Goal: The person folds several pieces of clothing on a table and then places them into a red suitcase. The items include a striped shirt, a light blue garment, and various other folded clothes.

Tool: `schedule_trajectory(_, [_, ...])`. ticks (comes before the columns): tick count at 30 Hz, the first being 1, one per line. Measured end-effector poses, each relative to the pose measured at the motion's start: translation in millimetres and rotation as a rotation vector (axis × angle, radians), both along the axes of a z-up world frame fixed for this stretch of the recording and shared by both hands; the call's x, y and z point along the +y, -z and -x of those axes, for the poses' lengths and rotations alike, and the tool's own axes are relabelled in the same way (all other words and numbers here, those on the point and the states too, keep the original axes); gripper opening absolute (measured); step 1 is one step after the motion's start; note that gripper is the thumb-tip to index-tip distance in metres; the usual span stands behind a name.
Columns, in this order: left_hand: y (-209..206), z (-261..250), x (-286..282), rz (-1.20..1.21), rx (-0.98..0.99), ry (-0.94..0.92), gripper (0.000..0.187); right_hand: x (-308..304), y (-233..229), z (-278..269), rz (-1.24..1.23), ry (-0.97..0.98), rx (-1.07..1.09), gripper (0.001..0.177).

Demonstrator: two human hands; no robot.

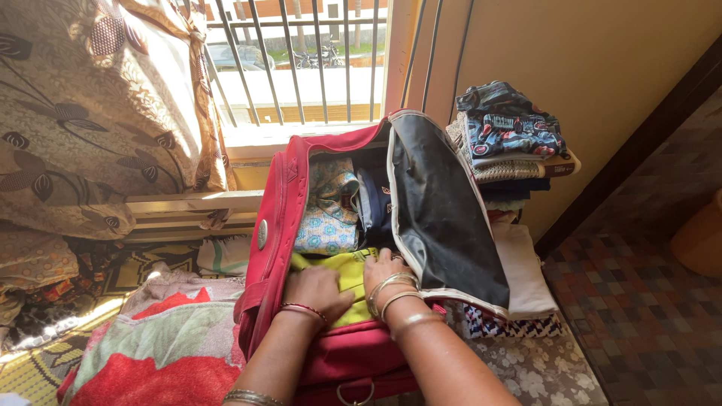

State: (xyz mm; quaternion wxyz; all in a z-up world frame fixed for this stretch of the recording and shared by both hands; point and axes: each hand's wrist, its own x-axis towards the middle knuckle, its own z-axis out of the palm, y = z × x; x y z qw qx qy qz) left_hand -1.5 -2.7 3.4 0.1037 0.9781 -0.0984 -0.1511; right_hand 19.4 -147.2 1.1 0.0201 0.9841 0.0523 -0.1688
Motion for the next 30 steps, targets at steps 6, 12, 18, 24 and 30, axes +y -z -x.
schedule_trajectory(6, [91.0,-20.5,-0.5,-0.516,0.122,0.012,0.072,0.7,42.9,-4.9,0.002,-0.065,0.0,0.035])
schedule_trajectory(12, [172.5,-45.5,-6.8,-0.647,0.205,0.189,0.078,8.5,63.9,-8.1,0.08,-0.127,0.192,0.056])
schedule_trajectory(18, [304.0,-104.5,1.9,-0.133,-0.263,-0.195,0.087,5.7,101.4,-7.3,0.138,-0.176,0.089,0.079])
schedule_trajectory(24, [232.0,-82.9,-3.8,-0.277,0.134,-0.168,0.095,3.7,115.7,-12.6,0.319,-0.321,0.095,0.085])
schedule_trajectory(30, [122.5,-20.5,-16.9,-0.242,-0.05,0.036,0.093,1.4,24.5,6.8,0.139,-0.185,-0.22,0.048])
